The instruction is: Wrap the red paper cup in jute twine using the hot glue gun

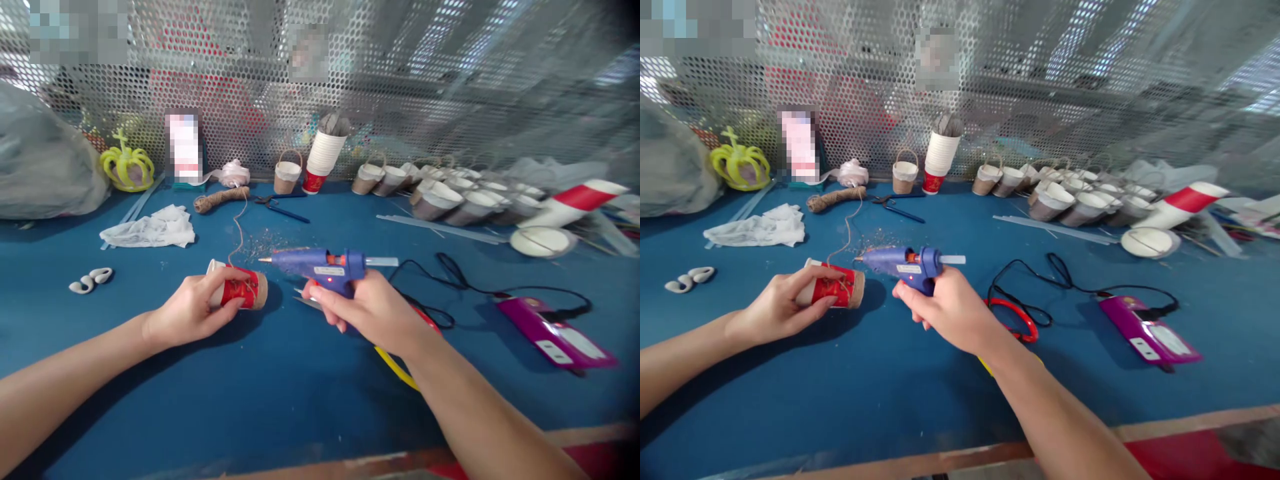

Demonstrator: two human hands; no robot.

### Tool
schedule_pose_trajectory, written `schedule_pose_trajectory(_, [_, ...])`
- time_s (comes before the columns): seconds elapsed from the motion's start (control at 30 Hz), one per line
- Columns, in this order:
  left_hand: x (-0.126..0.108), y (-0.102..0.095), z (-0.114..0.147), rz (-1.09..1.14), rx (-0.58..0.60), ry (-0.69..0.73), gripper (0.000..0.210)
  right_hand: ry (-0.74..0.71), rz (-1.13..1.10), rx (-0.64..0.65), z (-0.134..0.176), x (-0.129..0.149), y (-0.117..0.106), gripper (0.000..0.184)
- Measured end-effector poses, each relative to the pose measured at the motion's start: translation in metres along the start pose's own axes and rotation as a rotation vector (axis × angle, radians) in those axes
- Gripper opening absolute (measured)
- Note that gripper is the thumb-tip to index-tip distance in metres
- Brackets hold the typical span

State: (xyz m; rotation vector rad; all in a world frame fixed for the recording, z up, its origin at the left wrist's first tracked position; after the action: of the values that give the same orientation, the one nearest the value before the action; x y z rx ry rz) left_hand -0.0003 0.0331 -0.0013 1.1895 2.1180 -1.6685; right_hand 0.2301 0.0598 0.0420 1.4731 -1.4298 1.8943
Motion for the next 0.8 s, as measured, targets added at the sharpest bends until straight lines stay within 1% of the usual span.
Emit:
schedule_pose_trajectory(0.17, [0.0010, -0.0010, -0.0013, 0.020, 0.026, -0.002, 0.027, 0.049, 0.078, 0.026, 0.0077, -0.0052, 0.0044, 0.021])
schedule_pose_trajectory(0.33, [0.0005, -0.0017, -0.0019, 0.028, 0.038, -0.005, 0.029, 0.007, 0.139, 0.071, 0.0056, -0.0043, 0.0053, 0.023])
schedule_pose_trajectory(0.43, [0.0004, -0.0013, -0.0020, 0.028, 0.034, -0.005, 0.029, -0.018, 0.154, 0.066, 0.0049, -0.0049, 0.0057, 0.021])
schedule_pose_trajectory(0.6, [0.0001, -0.0012, -0.0030, 0.027, 0.034, -0.010, 0.027, 0.008, 0.201, 0.063, 0.0067, -0.0040, 0.0059, 0.023])
schedule_pose_trajectory(0.8, [-0.0004, -0.0012, -0.0024, 0.000, 0.039, 0.001, 0.028, 0.003, 0.250, 0.071, 0.0093, -0.0017, 0.0061, 0.026])
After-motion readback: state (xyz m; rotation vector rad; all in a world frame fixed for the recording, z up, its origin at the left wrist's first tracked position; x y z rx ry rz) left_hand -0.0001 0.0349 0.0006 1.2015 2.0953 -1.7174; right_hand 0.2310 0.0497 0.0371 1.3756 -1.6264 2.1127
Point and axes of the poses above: each hand's wrist, its own z-axis away from the middle knuckle, its own y-axis out of the palm, x = y × z, the point moved 2 cm from there along -z, towards the middle knuckle, and after that the axes turned 11 degrees about -y, right-handed, at the moved point
